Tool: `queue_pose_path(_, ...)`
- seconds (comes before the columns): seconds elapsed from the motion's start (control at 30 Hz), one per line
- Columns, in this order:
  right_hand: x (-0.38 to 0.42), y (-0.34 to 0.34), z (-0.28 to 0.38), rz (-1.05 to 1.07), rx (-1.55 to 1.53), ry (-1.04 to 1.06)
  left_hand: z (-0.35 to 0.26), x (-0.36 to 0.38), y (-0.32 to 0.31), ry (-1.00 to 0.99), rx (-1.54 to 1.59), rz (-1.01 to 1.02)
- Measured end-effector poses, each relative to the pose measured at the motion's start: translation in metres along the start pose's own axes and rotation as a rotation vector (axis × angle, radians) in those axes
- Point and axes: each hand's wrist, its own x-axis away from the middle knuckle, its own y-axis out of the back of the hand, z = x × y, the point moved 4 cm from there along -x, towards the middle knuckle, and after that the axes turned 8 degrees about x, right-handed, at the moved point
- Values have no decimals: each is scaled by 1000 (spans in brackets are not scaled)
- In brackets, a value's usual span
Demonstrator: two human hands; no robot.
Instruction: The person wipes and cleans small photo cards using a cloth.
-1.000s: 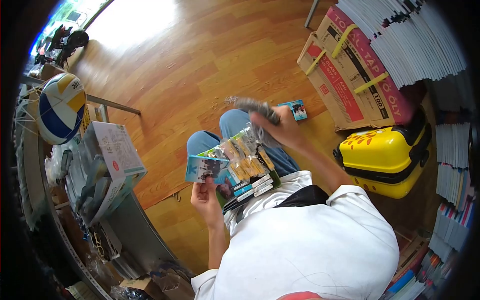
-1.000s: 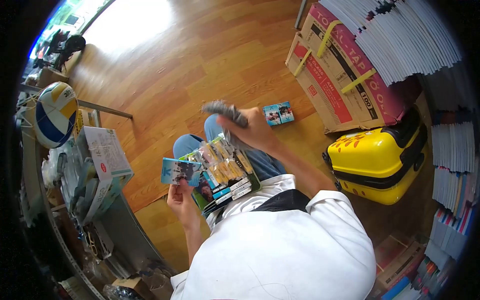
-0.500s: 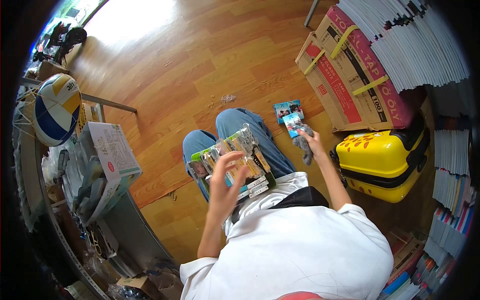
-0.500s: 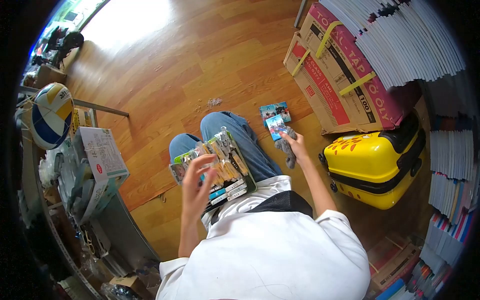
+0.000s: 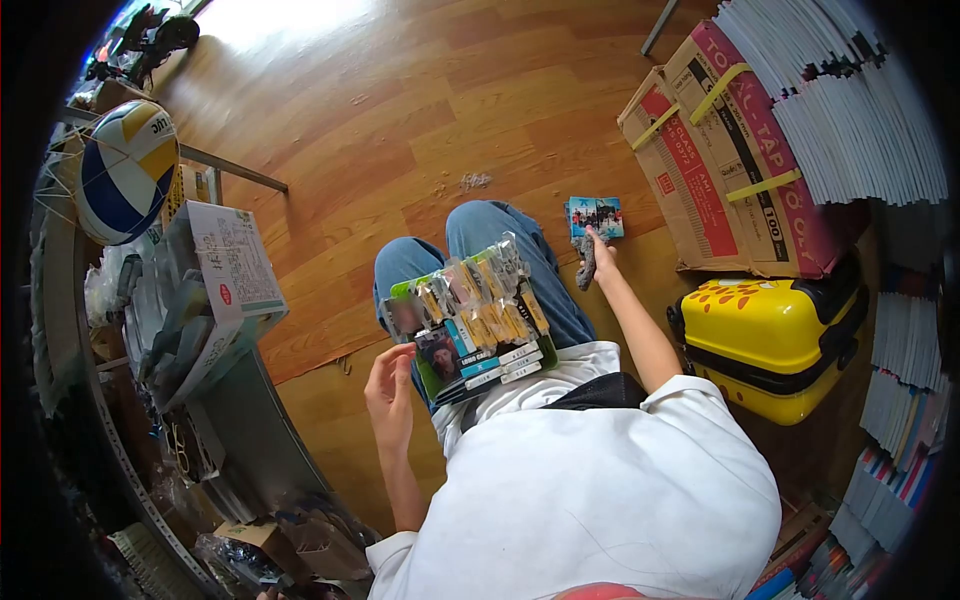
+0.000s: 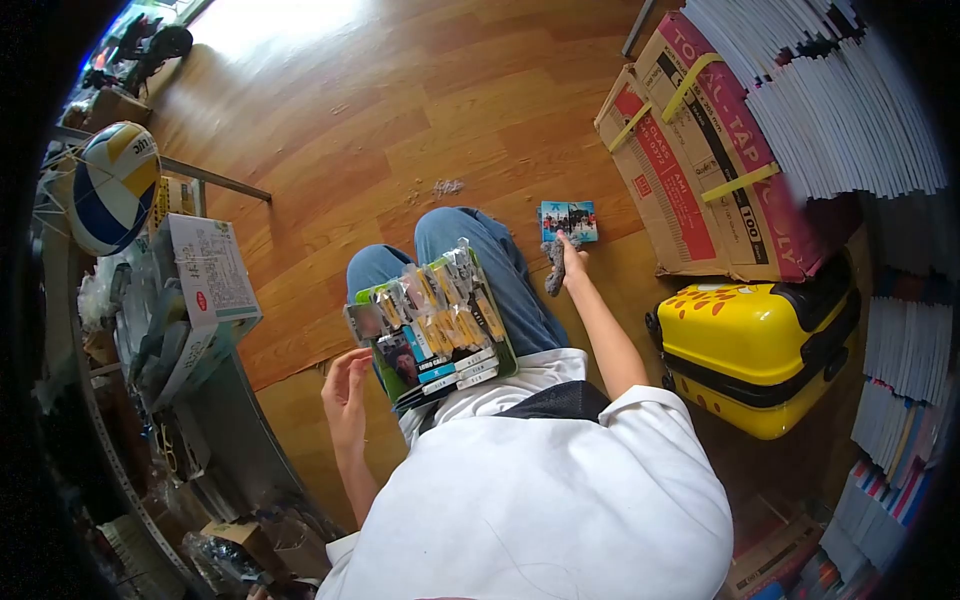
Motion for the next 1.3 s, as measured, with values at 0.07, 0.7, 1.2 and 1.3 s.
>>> queue_pose_path(0.07,5,1,0,-3,30,-21,0,-1,-8,6,16,20)
queue_pose_path(0.7,203,41,113,644,-228,-33,20,-26,-12,-371,-1061,48)
queue_pose_path(1.2,315,-103,150,1007,251,304,7,1,22,-97,-120,-101)
queue_pose_path(1.3,338,-111,144,1158,529,525,-1,-1,22,-17,128,-81)
